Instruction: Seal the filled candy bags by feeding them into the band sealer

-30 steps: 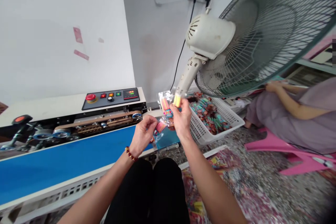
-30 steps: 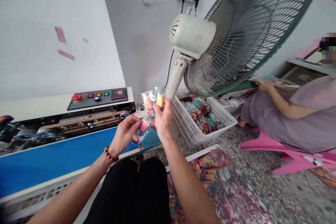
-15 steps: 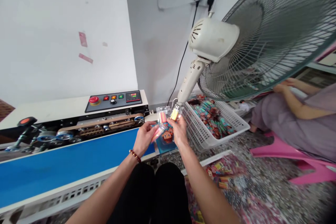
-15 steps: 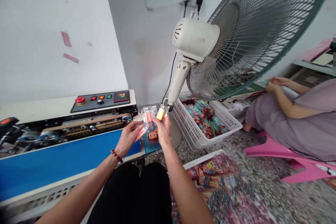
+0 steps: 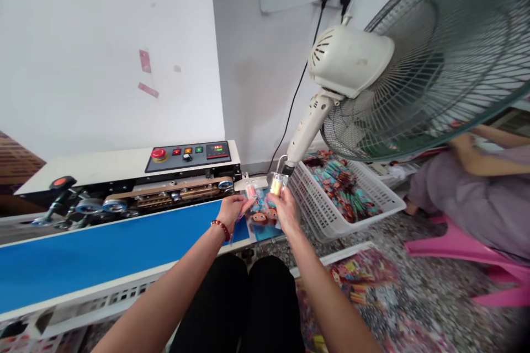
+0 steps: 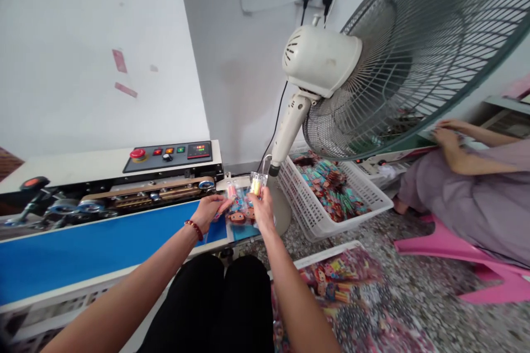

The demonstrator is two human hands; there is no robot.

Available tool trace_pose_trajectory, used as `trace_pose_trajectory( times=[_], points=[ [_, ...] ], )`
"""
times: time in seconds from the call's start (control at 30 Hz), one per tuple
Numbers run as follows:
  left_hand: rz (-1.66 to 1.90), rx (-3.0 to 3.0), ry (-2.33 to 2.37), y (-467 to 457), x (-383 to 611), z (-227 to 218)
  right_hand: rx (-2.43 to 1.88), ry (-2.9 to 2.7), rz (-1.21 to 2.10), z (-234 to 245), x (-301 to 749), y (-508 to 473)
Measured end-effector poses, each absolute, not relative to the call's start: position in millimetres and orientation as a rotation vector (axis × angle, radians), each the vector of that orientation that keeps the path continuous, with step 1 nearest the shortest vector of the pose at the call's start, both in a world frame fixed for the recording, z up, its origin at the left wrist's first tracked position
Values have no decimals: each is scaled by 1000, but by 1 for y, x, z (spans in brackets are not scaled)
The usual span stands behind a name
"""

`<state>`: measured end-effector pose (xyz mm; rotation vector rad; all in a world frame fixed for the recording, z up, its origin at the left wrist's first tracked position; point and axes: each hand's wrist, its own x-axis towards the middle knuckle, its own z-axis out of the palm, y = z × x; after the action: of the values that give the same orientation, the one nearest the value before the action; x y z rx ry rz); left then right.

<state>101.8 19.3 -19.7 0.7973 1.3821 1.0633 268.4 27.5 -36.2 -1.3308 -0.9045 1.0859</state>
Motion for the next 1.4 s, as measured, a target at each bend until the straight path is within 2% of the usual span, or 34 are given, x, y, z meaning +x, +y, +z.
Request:
trace_pose_trajectory(
  times=[0.2, 0.47, 0.63, 0.73, 0.97, 1.17, 1.4],
  points=[
    [923, 770, 1589, 29, 69, -20, -1311, -837, 1212, -37, 264, 27],
    [918, 861, 1778, 8, 11, -13, -1227, -857, 1315, -37, 241, 26],
    [1088, 1078, 2057, -30, -34, -6, -1180, -886, 1356, -42, 239, 27],
    [1157, 1061, 1920, -42, -23, -6, -1177, -992, 1310, -41, 241, 27],
    [1020, 1132, 1370, -3, 81, -12, -1234, -1122, 1306, -42, 237, 31],
    [858, 804, 1485, 21, 87, -19, -1577, -1408, 1084, -43, 244, 43],
    [848, 810, 1573, 14, 51, -13, -1710, -1615, 1101, -23, 209, 47]
  ],
)
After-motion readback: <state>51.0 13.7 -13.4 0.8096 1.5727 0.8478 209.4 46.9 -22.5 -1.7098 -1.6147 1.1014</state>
